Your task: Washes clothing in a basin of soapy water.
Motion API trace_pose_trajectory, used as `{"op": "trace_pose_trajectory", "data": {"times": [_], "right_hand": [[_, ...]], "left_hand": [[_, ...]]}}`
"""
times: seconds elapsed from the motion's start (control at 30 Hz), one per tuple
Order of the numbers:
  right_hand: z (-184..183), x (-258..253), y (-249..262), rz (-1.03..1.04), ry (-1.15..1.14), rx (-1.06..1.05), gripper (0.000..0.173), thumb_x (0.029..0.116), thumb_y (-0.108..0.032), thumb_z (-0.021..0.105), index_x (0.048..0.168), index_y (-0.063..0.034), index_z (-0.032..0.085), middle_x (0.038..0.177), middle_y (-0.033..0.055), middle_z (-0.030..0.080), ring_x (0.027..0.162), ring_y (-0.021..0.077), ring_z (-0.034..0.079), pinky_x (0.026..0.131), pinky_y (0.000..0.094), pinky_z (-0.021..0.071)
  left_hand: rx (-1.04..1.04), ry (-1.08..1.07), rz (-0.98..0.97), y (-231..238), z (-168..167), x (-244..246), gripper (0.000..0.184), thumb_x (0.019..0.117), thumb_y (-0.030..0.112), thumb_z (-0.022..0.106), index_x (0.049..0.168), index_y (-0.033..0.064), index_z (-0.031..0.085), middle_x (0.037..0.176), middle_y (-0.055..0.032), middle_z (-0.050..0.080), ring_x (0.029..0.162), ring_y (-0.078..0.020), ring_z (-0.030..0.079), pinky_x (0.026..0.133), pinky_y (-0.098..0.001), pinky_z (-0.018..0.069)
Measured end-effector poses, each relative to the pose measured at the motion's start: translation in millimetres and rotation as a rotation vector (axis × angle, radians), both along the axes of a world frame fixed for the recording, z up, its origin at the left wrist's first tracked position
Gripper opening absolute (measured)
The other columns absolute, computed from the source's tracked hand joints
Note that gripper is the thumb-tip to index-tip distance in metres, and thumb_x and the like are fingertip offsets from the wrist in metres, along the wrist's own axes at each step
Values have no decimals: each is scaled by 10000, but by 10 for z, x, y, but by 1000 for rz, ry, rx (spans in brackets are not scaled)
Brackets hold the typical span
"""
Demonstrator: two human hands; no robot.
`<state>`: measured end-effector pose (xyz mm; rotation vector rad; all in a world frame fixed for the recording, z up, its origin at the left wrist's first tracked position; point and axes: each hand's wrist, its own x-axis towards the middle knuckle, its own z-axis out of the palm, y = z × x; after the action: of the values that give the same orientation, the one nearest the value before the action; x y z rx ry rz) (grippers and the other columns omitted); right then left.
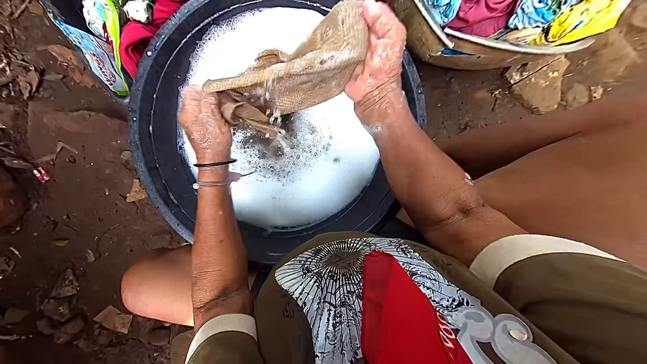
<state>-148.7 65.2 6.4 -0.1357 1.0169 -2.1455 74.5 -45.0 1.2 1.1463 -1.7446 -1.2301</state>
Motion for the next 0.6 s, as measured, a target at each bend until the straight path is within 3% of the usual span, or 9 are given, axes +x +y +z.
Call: {"op": "trace_pose_trajectory", "data": {"times": [0.07,0.13,0.2,0.27,0.33,0.37,0.43,0.53,0.6], "right_hand": [[-44,-56,-7,14,123,81,325,1068,-184,268,1045,-50,563,955,105,658,928,204,673,860,430,576],[-283,41,40,113,281,294,346,1065,-204,285,1191,-14,545,1092,111,650,1024,180,649,913,399,555],[-646,248,189,292,344,543,388,1082,-207,334,1333,34,507,1217,149,618,1091,177,617,948,375,531],[-1020,435,366,465,294,787,381,1046,-213,429,1315,35,534,1190,177,618,1029,214,615,870,398,532],[-1136,507,461,621,272,947,411,1002,-160,510,1348,61,518,1327,238,562,1194,298,557,992,472,471],[-1112,510,474,696,309,1010,414,993,-134,537,1341,90,526,1390,267,529,1291,340,512,1068,513,419],[-1024,488,450,794,437,1101,383,966,-97,600,1282,116,566,1381,296,540,1312,379,506,1087,551,394],[-917,455,373,718,434,1031,333,923,-46,599,1217,109,581,1222,276,603,1119,341,590,959,522,474],[-769,489,270,564,310,858,265,941,-82,541,1166,51,585,1061,179,621,939,240,612,824,441,528]], "left_hand": [[-111,-440,-30,-191,-55,123,313,1048,163,457,1155,-96,594,1026,-201,676,983,-241,669,923,-414,516],[-8,-711,-193,-246,-257,145,406,1064,173,464,1324,-129,539,1284,-341,617,1246,-451,601,1081,-600,441],[58,-848,-365,-153,-610,117,476,1017,200,591,1377,-106,527,1381,-355,549,1318,-502,527,1102,-655,410],[76,-1030,-535,36,-847,92,590,989,252,654,1430,-99,479,1450,-373,474,1366,-533,467,1104,-676,397],[135,-1134,-591,136,-885,48,596,1007,240,637,1471,-81,444,1510,-349,424,1404,-507,440,1129,-640,389],[136,-1131,-578,152,-859,38,560,995,216,631,1451,-70,475,1506,-337,428,1379,-505,463,1091,-652,416],[105,-991,-524,140,-730,11,569,938,178,685,1440,-33,518,1493,-321,451,1368,-503,464,1075,-670,408],[45,-681,-562,194,-548,-55,764,829,180,818,1465,-59,470,1485,-324,447,1399,-464,425,1158,-581,354],[-40,-606,-623,332,-579,-101,967,746,346,878,1493,-65,421,1499,-334,436,1417,-472,412,1178,-583,343]]}}
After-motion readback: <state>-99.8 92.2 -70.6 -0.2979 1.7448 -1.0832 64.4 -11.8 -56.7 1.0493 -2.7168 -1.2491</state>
